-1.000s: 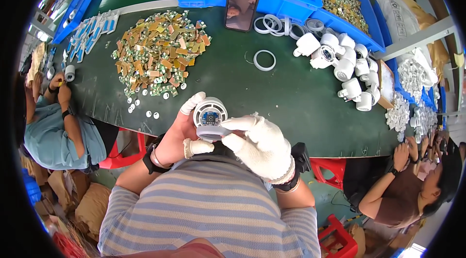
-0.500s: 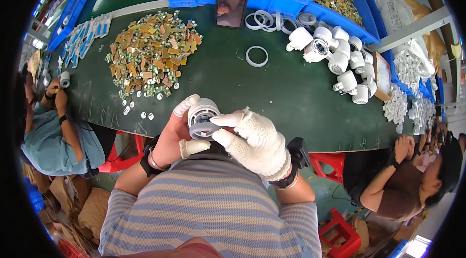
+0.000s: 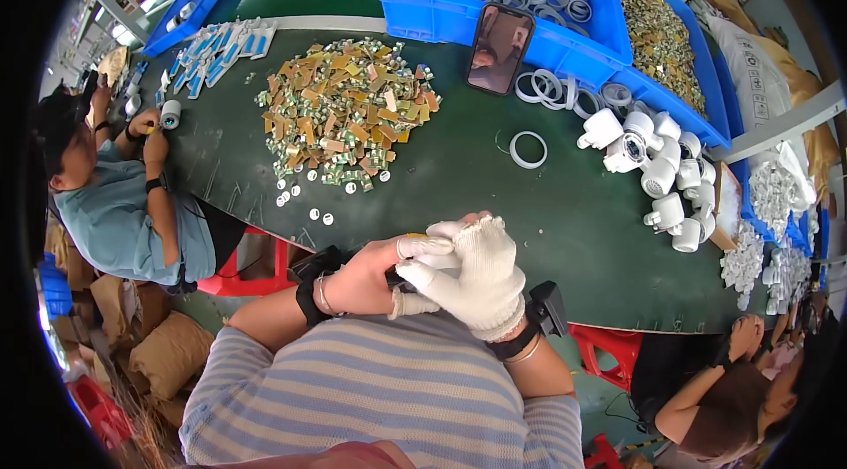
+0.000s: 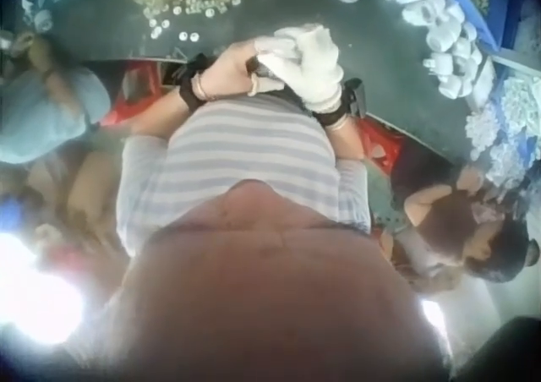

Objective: The person assembles camera housings by hand, picking up a white housing, inserting a circuit board, and pressing a grey ring into the opening. They then pick up a white cap, press it onto the housing, and place the completed unit onto the table.

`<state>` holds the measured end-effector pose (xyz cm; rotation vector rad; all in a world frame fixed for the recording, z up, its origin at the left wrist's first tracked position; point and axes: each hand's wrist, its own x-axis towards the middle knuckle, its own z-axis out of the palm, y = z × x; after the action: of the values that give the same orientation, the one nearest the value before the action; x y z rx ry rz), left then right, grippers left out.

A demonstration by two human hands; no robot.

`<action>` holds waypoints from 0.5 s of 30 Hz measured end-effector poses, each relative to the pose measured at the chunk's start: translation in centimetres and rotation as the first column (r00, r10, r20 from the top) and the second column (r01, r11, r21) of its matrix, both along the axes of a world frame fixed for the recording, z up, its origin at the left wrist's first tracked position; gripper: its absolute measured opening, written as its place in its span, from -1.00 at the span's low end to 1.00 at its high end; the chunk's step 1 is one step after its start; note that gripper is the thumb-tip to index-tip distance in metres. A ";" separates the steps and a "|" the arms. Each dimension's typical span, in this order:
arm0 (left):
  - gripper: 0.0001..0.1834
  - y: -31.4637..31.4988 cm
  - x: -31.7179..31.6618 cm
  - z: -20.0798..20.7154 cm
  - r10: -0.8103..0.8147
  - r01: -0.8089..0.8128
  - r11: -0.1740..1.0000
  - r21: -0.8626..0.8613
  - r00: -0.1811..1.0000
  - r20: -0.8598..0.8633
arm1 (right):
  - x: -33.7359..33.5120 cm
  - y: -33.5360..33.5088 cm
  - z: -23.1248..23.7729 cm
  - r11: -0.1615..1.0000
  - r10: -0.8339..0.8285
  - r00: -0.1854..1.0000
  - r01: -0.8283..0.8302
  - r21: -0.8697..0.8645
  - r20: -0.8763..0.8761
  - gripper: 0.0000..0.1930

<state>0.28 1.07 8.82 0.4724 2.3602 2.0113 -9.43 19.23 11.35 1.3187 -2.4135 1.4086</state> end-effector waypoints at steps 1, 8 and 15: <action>-0.12 0.1 0.1 0.1 0.017 -0.017 1.000 -0.002 0.996 0.083 | -0.3 0.0 0.0 0.999 0.040 0.997 -0.039 -0.026 0.068 -0.57; -0.61 -11.8 0.1 -0.5 0.405 -0.530 0.431 -0.730 0.837 -0.368 | -6.1 7.8 -0.9 0.869 -0.411 0.879 0.298 0.395 0.240 -0.55; -0.69 -15.2 -1.5 -3.7 0.300 -0.564 0.278 -0.778 0.820 -0.487 | -5.0 7.2 -0.2 0.907 -0.382 0.919 0.393 0.148 -0.096 -0.82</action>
<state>-1.17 -14.09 5.16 -0.0317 3.5015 0.3075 -14.48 26.46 11.20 0.8197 -2.6033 1.0645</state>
